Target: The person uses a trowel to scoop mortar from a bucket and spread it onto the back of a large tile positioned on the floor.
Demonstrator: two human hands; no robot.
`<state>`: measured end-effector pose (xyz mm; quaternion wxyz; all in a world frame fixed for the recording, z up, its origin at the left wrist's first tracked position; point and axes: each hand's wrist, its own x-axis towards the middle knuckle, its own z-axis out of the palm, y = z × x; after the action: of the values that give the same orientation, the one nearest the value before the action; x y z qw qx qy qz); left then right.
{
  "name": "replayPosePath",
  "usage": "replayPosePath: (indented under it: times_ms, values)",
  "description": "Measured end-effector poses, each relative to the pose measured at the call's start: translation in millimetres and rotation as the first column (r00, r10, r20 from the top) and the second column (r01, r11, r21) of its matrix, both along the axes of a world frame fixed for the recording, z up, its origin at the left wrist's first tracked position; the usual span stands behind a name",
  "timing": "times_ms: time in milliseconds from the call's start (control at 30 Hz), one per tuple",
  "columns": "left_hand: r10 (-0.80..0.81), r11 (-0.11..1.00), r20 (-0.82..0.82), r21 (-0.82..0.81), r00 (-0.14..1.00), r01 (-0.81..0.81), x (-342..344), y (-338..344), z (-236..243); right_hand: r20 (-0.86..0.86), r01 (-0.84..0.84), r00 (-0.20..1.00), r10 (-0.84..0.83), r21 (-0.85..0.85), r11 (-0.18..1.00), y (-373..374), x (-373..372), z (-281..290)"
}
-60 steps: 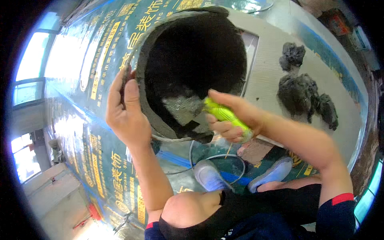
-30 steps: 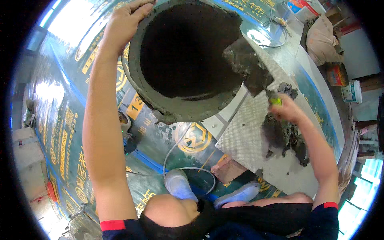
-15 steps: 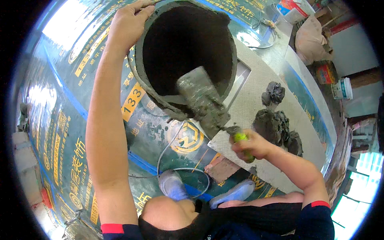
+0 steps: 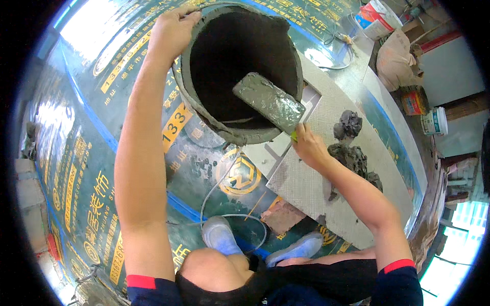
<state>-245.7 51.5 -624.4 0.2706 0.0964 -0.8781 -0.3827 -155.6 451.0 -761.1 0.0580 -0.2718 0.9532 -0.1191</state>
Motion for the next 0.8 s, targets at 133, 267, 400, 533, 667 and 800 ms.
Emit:
replayPosePath:
  times_ms: [133,267,400,533,667,800]
  values:
    - [-0.033,0.996,0.154,0.085,0.988,0.02,-8.9,-27.2,-3.4,0.061,0.054,0.996,-0.059,0.07,0.996,-1.1,3.9,-28.8]
    - [-0.034,0.999,0.13,0.045,0.991,0.029,-15.7,-37.2,-11.9,0.018,0.071,0.997,-0.072,0.038,0.997,14.0,16.5,-34.0]
    - [-0.047,0.996,0.114,0.083,0.992,0.038,-17.0,-49.3,-11.3,0.02,0.051,0.998,-0.053,0.073,0.996,65.2,32.2,-37.3]
    - [-0.049,0.995,0.123,0.097,0.991,0.037,-10.4,-54.6,-16.9,0.116,0.131,0.983,-0.142,0.1,0.986,121.1,61.3,-33.8]
    - [-0.015,1.0,0.122,-0.012,0.992,0.017,-5.3,-53.3,-13.5,-0.012,0.062,0.998,-0.063,-0.09,0.994,122.2,65.4,7.6]
    - [-0.024,0.992,0.143,0.124,0.989,0.006,5.8,-42.6,-5.8,0.189,0.034,0.98,0.057,-0.448,0.894,53.3,37.8,59.6]
